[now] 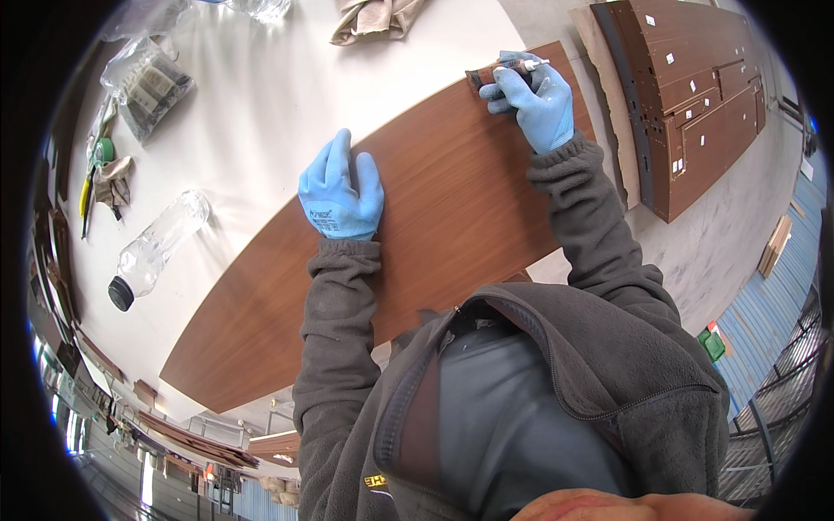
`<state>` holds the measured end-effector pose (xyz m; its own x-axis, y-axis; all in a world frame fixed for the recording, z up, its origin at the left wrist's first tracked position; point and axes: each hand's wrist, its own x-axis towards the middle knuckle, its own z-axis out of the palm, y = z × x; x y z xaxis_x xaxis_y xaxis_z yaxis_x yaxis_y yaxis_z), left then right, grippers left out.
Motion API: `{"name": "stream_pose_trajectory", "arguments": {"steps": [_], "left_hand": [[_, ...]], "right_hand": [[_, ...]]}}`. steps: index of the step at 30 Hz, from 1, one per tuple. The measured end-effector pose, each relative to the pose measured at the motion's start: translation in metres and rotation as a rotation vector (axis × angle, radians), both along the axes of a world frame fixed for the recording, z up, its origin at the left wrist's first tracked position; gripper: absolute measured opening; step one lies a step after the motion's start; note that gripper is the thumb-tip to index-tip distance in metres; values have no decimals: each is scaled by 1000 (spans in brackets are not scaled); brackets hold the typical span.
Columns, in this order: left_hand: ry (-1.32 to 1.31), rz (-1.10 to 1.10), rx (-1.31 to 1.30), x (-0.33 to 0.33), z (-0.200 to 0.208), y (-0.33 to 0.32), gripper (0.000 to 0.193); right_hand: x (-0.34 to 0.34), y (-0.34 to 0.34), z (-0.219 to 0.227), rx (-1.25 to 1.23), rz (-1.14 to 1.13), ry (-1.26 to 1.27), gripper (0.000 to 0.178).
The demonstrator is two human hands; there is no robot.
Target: The person handles several brown wooden panels, wiping them with a cloth and liquid from a bottle, then applies a brown filler from a tube to small spots on the panel edges. The person moves panels between a workbench and a larger surface, wipes both sides, and applies filler to multiple points.
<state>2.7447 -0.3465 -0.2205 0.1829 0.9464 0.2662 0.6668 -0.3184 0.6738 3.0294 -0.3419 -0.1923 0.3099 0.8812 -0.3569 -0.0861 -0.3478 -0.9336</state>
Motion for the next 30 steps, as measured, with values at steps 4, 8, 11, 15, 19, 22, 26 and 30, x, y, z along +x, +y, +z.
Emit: {"name": "stream_pose_trajectory", "arguments": {"steps": [4,8,11,15,19,22,26,30], "left_hand": [[5,2,-1,0,0,0,34],[8,-3,-5,0,1,0,34],[15,-3,3,0,2,1,34],[7,4,1,1,1,0,34],[11,1,0,0,-2,0,35],[26,2,54,0,-4,0,35],[39,2,66,0,-5,0,36],[42,-5,68,0,-4,0,37]], "right_hand": [[-2,0,-2,-14,-29,-31,34],[2,1,-3,-12,-11,-92,32],[6,0,-3,2,-48,-88,32],[6,-2,-3,40,-57,-25,33],[4,-4,-6,38,-6,-60,34],[5,-3,-7,11,33,-68,34],[12,0,-5,39,-59,-159,32],[18,1,-1,159,-197,-295,24]]}}
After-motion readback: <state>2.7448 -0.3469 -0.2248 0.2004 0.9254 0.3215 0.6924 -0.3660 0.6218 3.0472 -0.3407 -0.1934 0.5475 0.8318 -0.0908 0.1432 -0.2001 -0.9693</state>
